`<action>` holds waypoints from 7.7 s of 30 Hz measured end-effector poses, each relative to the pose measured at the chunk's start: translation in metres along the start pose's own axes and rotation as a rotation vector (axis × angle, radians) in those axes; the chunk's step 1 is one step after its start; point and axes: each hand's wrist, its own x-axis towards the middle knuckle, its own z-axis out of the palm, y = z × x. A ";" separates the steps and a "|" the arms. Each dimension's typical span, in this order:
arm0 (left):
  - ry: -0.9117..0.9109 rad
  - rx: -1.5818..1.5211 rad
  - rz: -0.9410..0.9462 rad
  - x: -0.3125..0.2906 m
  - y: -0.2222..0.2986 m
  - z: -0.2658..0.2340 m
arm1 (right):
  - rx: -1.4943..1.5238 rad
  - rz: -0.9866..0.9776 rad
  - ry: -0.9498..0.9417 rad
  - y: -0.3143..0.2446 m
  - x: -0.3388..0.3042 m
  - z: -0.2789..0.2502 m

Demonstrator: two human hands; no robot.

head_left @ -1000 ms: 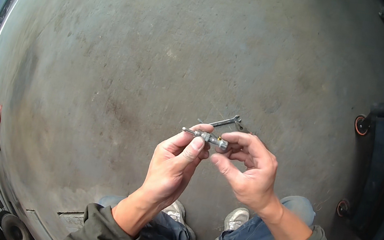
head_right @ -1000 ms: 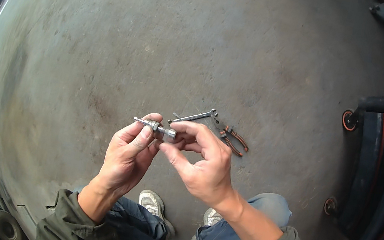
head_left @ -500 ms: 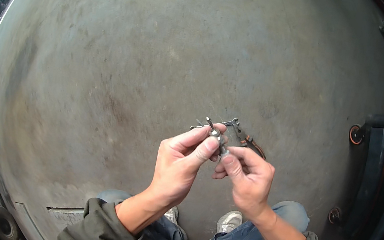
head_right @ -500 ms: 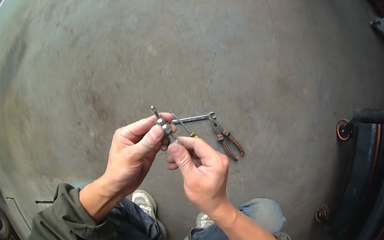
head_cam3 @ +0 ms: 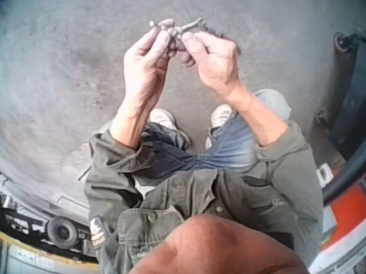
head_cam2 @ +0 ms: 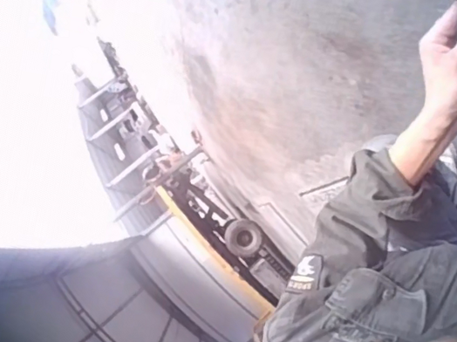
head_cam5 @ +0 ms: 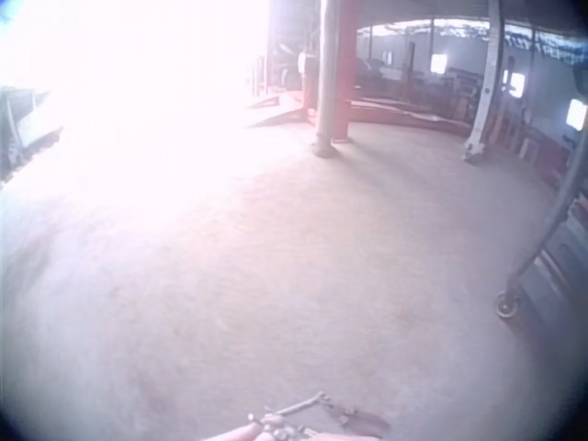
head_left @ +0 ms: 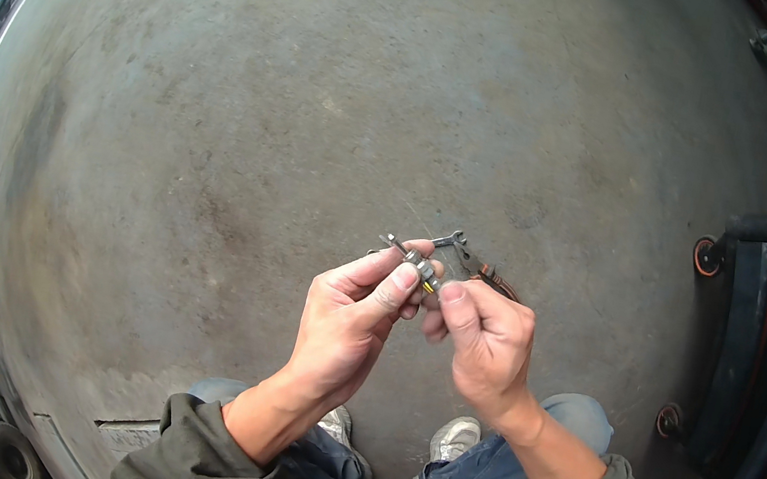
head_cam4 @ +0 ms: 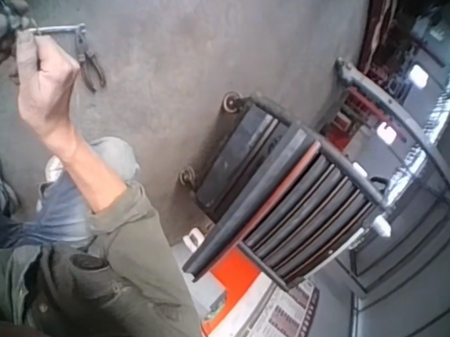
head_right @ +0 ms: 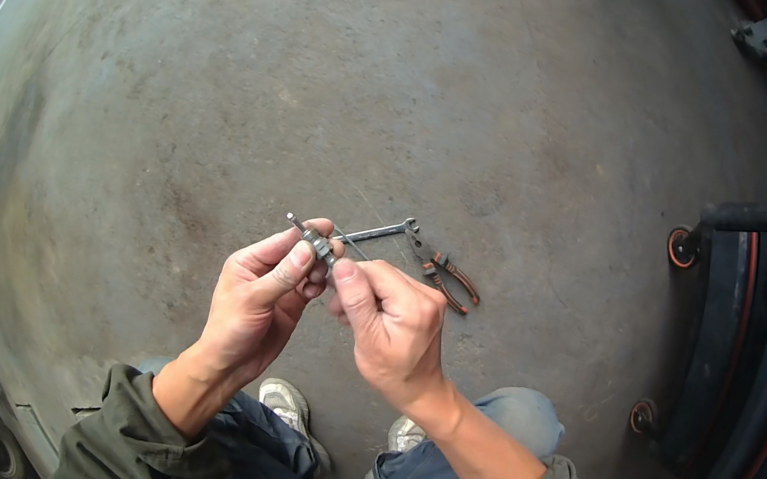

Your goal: The person sits on the floor and assembles a small mechanical component using a screwdriver, wrench, and pliers. They repeatedly insert and remove a pin, tighten a nut, and adjust the assembly while handling the parts with both hands.

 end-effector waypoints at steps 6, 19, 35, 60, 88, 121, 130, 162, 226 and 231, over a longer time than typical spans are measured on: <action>0.062 -0.015 -0.044 0.006 -0.002 0.005 | 0.132 0.031 0.217 -0.001 0.007 0.013; 0.018 0.074 0.034 0.010 -0.007 0.011 | 0.257 0.130 0.049 0.005 0.002 -0.010; -0.002 0.419 0.248 0.000 -0.011 0.025 | 0.120 0.027 0.015 0.010 -0.014 -0.015; 0.256 0.316 -0.101 0.044 -0.087 -0.005 | 0.103 0.353 0.193 0.081 -0.003 0.007; 0.560 0.523 -0.825 -0.035 -0.285 -0.165 | -0.387 1.059 0.060 0.286 -0.148 0.091; 0.443 -0.560 -0.884 -0.038 -0.326 -0.150 | -0.097 1.322 0.148 0.272 -0.176 0.065; 0.444 -0.764 -0.828 -0.035 -0.352 -0.160 | 0.024 1.376 0.198 0.270 -0.167 0.063; 0.443 -0.477 -0.834 -0.022 -0.344 -0.156 | -0.021 1.489 0.087 0.264 -0.148 0.058; 0.001 0.060 0.021 -0.018 -0.015 0.011 | -0.043 -0.167 0.077 -0.004 -0.038 -0.025; 0.039 0.108 0.060 -0.014 -0.016 0.013 | 0.038 -0.104 0.180 -0.007 -0.030 -0.019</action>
